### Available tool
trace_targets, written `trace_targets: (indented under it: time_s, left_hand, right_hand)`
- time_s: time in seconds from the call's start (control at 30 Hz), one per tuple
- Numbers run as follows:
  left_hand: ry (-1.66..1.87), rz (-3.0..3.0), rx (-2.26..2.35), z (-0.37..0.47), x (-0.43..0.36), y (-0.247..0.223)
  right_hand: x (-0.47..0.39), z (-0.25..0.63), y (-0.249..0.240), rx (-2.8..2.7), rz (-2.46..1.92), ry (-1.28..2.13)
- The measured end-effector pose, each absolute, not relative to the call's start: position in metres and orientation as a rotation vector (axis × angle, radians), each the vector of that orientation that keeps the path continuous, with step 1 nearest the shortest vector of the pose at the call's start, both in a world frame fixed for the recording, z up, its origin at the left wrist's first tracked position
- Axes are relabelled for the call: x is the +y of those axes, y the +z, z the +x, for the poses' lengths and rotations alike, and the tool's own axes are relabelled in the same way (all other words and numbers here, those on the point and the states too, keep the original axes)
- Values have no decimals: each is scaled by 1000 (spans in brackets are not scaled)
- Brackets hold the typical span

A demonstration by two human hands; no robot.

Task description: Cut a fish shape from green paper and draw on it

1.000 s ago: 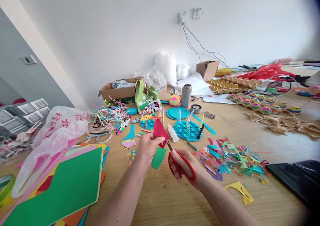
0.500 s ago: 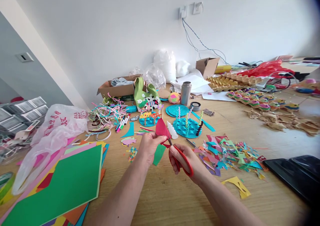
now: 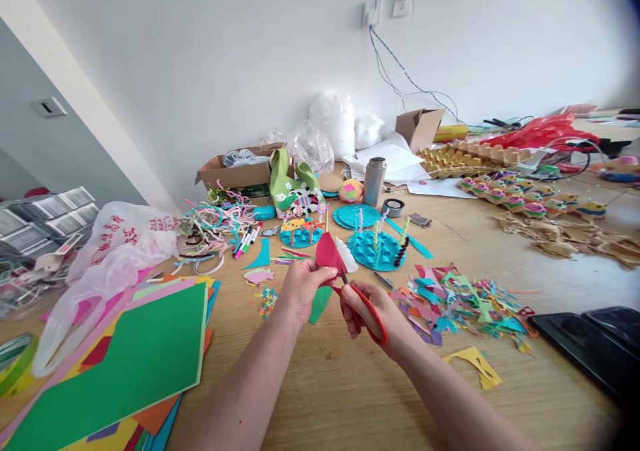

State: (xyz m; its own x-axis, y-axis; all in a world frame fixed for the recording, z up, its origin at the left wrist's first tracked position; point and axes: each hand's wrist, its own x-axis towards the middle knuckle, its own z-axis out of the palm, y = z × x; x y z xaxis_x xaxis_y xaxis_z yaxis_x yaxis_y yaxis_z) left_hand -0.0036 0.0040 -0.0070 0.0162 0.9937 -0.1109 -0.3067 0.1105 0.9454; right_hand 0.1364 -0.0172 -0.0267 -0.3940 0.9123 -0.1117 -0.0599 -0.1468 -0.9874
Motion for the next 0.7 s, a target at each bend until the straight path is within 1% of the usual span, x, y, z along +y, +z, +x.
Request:
trace_targets:
  time_s: [0.7]
  left_hand:
    - [1181,912,1085,-4,3,-6]
  right_hand:
    - [-15,137,-31,-1372,-1082,1610]
